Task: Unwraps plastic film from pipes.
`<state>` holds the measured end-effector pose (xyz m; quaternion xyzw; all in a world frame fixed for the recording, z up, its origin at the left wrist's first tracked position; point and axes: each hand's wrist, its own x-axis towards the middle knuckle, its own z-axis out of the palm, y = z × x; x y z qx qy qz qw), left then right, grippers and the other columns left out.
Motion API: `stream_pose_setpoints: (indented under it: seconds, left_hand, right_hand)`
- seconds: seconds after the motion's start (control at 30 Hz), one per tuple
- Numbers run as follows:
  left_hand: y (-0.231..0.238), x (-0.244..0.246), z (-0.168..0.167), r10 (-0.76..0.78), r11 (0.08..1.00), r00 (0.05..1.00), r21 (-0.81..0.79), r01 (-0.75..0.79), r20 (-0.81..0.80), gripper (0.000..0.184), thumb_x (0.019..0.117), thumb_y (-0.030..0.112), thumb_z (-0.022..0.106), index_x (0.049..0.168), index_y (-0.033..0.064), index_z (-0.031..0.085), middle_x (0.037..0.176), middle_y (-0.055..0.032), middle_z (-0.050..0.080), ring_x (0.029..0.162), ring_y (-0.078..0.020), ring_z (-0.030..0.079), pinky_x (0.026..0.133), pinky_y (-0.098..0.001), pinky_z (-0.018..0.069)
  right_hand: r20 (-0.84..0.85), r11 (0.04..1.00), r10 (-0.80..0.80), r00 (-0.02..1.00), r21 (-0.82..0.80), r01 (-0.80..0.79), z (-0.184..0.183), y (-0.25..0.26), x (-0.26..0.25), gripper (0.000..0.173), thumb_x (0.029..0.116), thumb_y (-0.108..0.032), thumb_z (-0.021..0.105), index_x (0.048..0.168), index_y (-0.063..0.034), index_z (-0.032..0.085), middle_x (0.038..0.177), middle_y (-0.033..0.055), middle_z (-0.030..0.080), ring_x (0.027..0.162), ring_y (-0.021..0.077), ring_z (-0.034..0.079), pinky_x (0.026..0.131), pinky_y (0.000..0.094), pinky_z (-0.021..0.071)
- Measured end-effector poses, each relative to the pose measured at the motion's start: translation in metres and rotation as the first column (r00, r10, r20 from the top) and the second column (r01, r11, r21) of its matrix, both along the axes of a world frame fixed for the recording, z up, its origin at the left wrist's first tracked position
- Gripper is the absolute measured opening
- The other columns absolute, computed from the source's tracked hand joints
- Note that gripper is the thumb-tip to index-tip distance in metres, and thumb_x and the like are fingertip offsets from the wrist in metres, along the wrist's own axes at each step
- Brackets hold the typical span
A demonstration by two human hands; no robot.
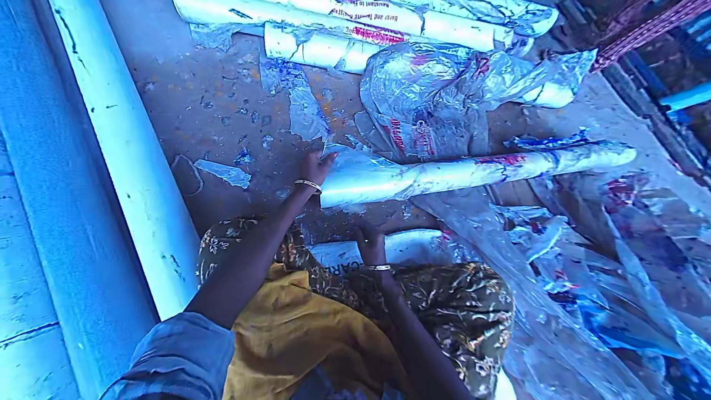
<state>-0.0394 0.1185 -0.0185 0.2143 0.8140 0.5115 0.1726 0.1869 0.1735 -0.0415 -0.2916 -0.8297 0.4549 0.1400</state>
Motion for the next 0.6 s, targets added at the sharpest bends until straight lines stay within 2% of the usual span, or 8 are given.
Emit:
stream_pose_setpoints:
  seconds: [0.13,0.2,0.27,0.33,0.37,0.47,0.53,0.6]
  left_hand:
    - [-0.001,-0.005,0.006,0.021,0.997,1.0,-0.068,-0.021,0.012,0.041,0.1055,0.025,0.06,0.123,-0.0112,0.066,0.118,-0.0307,0.068,0.115,-0.0422,0.065,0.105,-0.0561,0.0446]
    - [-0.002,-0.004,0.011,0.049,0.991,0.997,-0.125,-0.042,0.052,0.044,0.1056,0.029,0.059,0.123,-0.0104,0.065,0.116,-0.0299,0.068,0.112,-0.042,0.065,0.102,-0.0574,0.0448]
    - [-0.005,-0.002,0.021,0.103,0.975,0.984,-0.211,-0.071,0.144,0.054,0.1042,0.039,0.06,0.13,-0.009,0.059,0.123,-0.0295,0.065,0.119,-0.0425,0.062,0.105,-0.0589,0.0431]
    - [-0.009,-0.001,0.024,0.16,0.954,0.961,-0.286,-0.091,0.225,0.063,0.1022,0.049,0.06,0.127,-0.0086,0.059,0.124,-0.0296,0.063,0.121,-0.0427,0.06,0.104,-0.0601,0.043]
    - [-0.012,-0.001,0.024,0.158,0.941,0.955,-0.33,-0.069,0.251,0.066,0.1019,0.054,0.057,0.123,-0.0091,0.061,0.123,-0.03,0.064,0.119,-0.043,0.06,0.102,-0.0608,0.0437]
    - [-0.021,0.0,0.024,0.09,0.881,0.957,-0.471,0.053,0.277,0.073,0.1013,0.06,0.053,0.111,-0.0107,0.066,0.116,-0.031,0.066,0.115,-0.0435,0.063,0.098,-0.0615,0.0463]
    - [-0.026,0.004,0.022,0.038,0.831,0.953,-0.54,0.136,0.299,0.079,0.0994,0.064,0.053,0.113,-0.0132,0.064,0.117,-0.0331,0.065,0.116,-0.0453,0.063,0.099,-0.0625,0.0462]
    - [-0.027,0.011,0.014,0.009,0.822,0.935,-0.535,0.196,0.355,0.083,0.0989,0.063,0.054,0.122,-0.0155,0.061,0.128,-0.0349,0.06,0.127,-0.0458,0.057,0.108,-0.0609,0.0415]
  right_hand:
    - [0.048,0.997,0.071,0.996,-0.037,-0.069,-0.002,-0.013,-0.017,0.023,0.0963,0.0,0.06,0.112,0.0132,0.07,0.102,0.0264,0.074,0.093,0.0328,0.073,0.089,0.0437,0.0566]
    - [0.068,0.995,0.078,0.995,-0.062,-0.074,0.001,-0.017,-0.03,0.024,0.097,-0.002,0.062,0.115,0.0116,0.071,0.105,0.026,0.074,0.094,0.0329,0.073,0.091,0.044,0.0565]
    - [0.09,0.995,0.052,0.995,-0.093,-0.043,0.002,-0.02,-0.042,0.021,0.0978,-0.003,0.062,0.112,0.0097,0.071,0.102,0.0236,0.074,0.083,0.0278,0.073,0.081,0.0402,0.0579]
    - [0.149,0.993,0.008,0.989,-0.114,0.009,0.005,-0.024,-0.052,0.019,0.0981,-0.004,0.064,0.111,0.0077,0.071,0.097,0.0199,0.073,0.073,0.0222,0.069,0.073,0.037,0.0565]
    - [0.214,0.998,0.003,0.977,-0.055,0.009,0.008,-0.027,-0.056,0.02,0.0976,-0.007,0.065,0.112,0.006,0.071,0.096,0.0193,0.074,0.074,0.0241,0.068,0.074,0.0396,0.0552]
    - [0.495,0.957,0.041,0.868,0.229,-0.176,0.013,-0.037,-0.065,0.035,0.0996,-0.023,0.064,0.126,0.0,0.07,0.112,0.0253,0.072,0.104,0.0429,0.07,0.09,0.0577,0.0515]
    - [0.515,0.867,0.042,0.856,0.407,-0.287,0.002,-0.043,-0.071,0.033,0.1006,-0.021,0.061,0.12,0.0029,0.071,0.108,0.0271,0.072,0.103,0.0455,0.07,0.087,0.0586,0.0525]
    - [0.448,0.787,0.09,0.889,0.515,-0.339,-0.009,-0.047,-0.075,0.026,0.0995,-0.008,0.055,0.108,0.0076,0.073,0.097,0.0273,0.074,0.094,0.045,0.072,0.083,0.0565,0.054]
